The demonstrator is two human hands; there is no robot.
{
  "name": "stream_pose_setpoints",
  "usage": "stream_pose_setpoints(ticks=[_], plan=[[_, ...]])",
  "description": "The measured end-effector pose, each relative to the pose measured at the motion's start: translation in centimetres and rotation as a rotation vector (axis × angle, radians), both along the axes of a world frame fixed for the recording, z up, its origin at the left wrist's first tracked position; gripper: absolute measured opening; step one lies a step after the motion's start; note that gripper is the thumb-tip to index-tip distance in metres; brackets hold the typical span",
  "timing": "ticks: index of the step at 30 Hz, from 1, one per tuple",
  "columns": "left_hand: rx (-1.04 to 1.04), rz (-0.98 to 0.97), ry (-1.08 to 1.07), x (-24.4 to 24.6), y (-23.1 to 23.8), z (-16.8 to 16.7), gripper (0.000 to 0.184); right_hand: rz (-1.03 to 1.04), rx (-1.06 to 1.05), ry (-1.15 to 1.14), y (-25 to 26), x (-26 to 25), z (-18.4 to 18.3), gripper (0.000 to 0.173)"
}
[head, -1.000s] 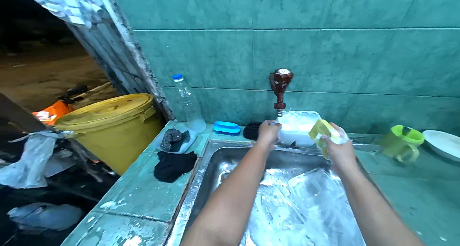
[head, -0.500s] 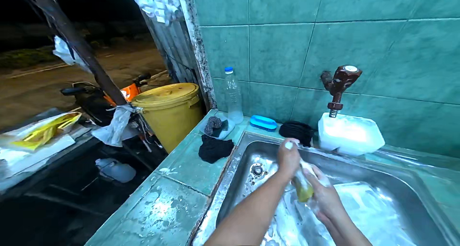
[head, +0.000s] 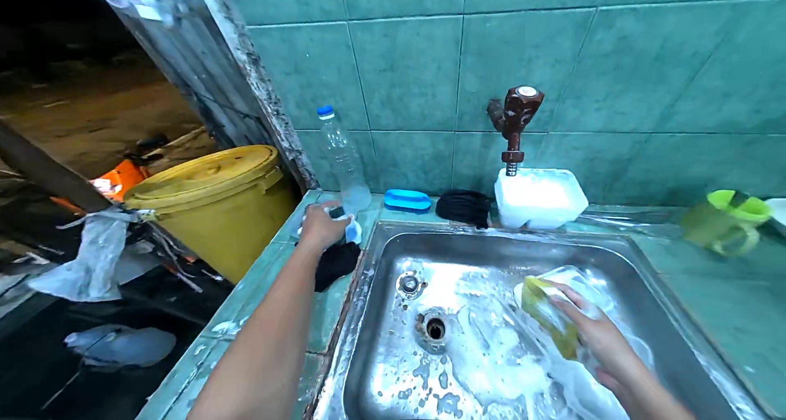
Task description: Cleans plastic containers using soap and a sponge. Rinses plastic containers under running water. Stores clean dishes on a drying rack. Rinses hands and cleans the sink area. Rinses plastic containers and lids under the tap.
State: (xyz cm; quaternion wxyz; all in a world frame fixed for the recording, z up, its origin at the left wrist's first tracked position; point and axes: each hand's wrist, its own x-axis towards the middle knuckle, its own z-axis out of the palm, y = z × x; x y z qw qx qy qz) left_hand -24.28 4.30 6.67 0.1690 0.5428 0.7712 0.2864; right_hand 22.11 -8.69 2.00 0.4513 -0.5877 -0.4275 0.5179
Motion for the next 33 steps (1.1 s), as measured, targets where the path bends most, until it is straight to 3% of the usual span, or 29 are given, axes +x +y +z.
stream_pose_setpoints(ticks=[4,6,8,11,16,21,25,28,33], plan=[[-0.351,-0.099,0.244,-0.2,-6.1,1.9,0.077,0.002,0.016,-0.016,-1.6,2.8,-0.8,0.038],[-0.483,-0.134,0.266,2.3,-8.7,3.1,0.078,-0.027,0.020,-0.010,-2.3,3.7,-1.1,0.038],[-0.384,-0.087,0.286,2.8,-9.8,2.1,0.063,-0.060,0.015,0.008,-2.7,4.2,-1.3,0.038],[-0.240,-0.023,0.266,-0.4,-9.4,-0.6,0.051,-0.060,0.007,0.035,-3.1,4.6,-1.2,0.037],[-0.072,-0.134,0.093,1.0,-8.6,4.5,0.050,-0.057,-0.005,0.015,-3.7,5.4,-0.6,0.039],[0.079,-0.406,-0.150,7.7,-4.6,9.4,0.043,-0.064,0.014,0.045,-3.9,5.7,-0.6,0.040],[0.090,-0.568,-0.360,15.0,2.5,8.9,0.057,-0.063,0.008,0.047,-3.9,5.4,-0.7,0.039],[0.105,-0.402,-0.067,20.0,7.7,6.2,0.085,-0.078,0.021,0.009,-3.8,5.2,-0.8,0.041],[0.035,-0.452,0.225,23.9,10.1,0.2,0.046,0.021,0.001,-0.155,-3.4,4.9,-1.2,0.052]])
